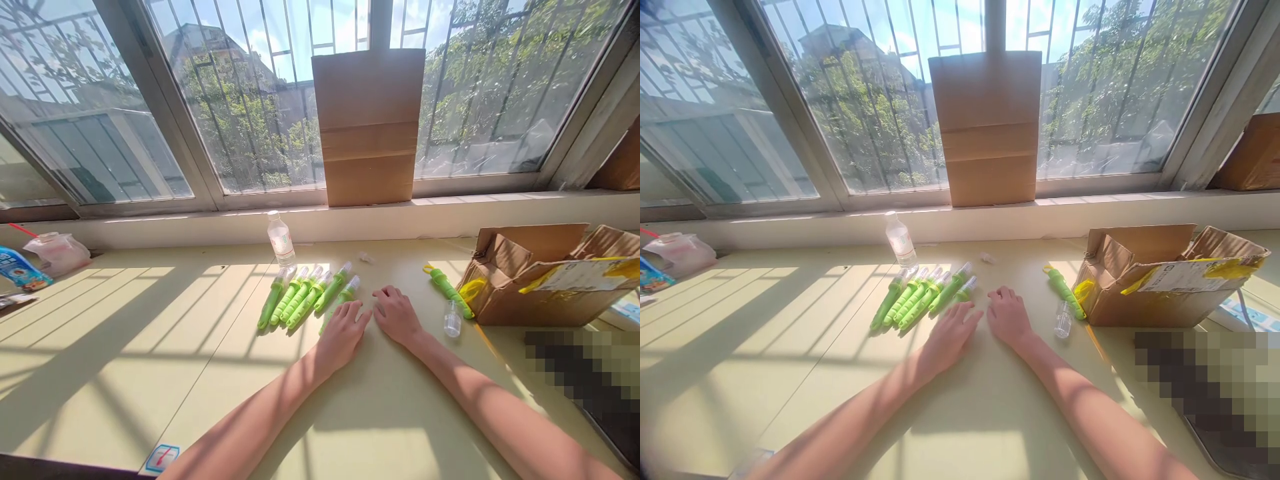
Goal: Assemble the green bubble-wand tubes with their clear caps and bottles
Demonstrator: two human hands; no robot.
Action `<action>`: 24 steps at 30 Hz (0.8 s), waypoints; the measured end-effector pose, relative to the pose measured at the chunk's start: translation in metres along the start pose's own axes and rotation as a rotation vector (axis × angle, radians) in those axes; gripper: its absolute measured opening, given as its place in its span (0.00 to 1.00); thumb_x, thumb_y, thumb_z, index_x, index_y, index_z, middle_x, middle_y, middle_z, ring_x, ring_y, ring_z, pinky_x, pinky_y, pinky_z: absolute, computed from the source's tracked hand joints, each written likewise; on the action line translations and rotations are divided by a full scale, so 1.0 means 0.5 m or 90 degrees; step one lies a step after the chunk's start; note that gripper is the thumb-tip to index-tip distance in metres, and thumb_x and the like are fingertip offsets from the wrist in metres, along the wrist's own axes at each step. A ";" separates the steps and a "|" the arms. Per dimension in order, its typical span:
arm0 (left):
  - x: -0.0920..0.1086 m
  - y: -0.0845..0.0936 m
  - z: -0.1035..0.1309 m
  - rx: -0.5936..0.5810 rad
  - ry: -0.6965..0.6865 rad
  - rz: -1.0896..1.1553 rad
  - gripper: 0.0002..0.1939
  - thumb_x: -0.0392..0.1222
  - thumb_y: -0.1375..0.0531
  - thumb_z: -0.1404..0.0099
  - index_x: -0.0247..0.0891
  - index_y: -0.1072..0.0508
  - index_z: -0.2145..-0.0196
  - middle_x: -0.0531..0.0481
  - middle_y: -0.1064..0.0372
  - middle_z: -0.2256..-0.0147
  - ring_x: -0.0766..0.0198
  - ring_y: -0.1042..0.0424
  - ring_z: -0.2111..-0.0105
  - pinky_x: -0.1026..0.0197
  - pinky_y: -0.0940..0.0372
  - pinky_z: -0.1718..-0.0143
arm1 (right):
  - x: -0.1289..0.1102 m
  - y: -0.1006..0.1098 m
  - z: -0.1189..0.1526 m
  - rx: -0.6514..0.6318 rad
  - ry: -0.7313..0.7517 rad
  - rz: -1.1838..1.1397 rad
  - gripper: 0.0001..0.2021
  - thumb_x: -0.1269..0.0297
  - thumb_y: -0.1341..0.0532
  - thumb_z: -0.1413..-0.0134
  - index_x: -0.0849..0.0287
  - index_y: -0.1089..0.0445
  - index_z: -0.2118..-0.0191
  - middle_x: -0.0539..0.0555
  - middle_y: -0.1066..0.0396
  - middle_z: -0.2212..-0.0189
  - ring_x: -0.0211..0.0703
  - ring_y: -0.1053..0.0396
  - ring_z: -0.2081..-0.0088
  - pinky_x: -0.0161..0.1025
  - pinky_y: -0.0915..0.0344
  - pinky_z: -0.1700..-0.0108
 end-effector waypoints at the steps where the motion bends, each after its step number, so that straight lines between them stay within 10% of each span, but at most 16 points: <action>1: 0.004 0.001 0.000 -0.005 -0.015 0.029 0.25 0.29 0.49 0.42 0.37 0.38 0.46 0.39 0.39 0.49 0.51 0.37 0.50 0.52 0.37 0.53 | 0.000 0.000 0.000 0.002 -0.002 0.002 0.14 0.66 0.48 0.43 0.58 0.32 0.52 0.58 0.34 0.56 0.45 0.38 0.55 0.39 0.44 0.55; 24: -0.023 -0.019 -0.001 -0.030 0.049 0.156 0.26 0.37 0.49 0.36 0.36 0.42 0.41 0.37 0.45 0.41 0.50 0.44 0.41 0.46 0.42 0.44 | 0.095 0.073 -0.008 0.230 -0.207 0.093 0.22 0.62 0.48 0.44 0.63 0.40 0.45 0.69 0.51 0.41 0.61 0.59 0.38 0.59 0.59 0.42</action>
Point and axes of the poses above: each hand's wrist, its own z-axis away from the middle knuckle, its own y-axis out of the back of the hand, x = y × z, the point moved 8 cm from there along -z, towards the middle knuckle
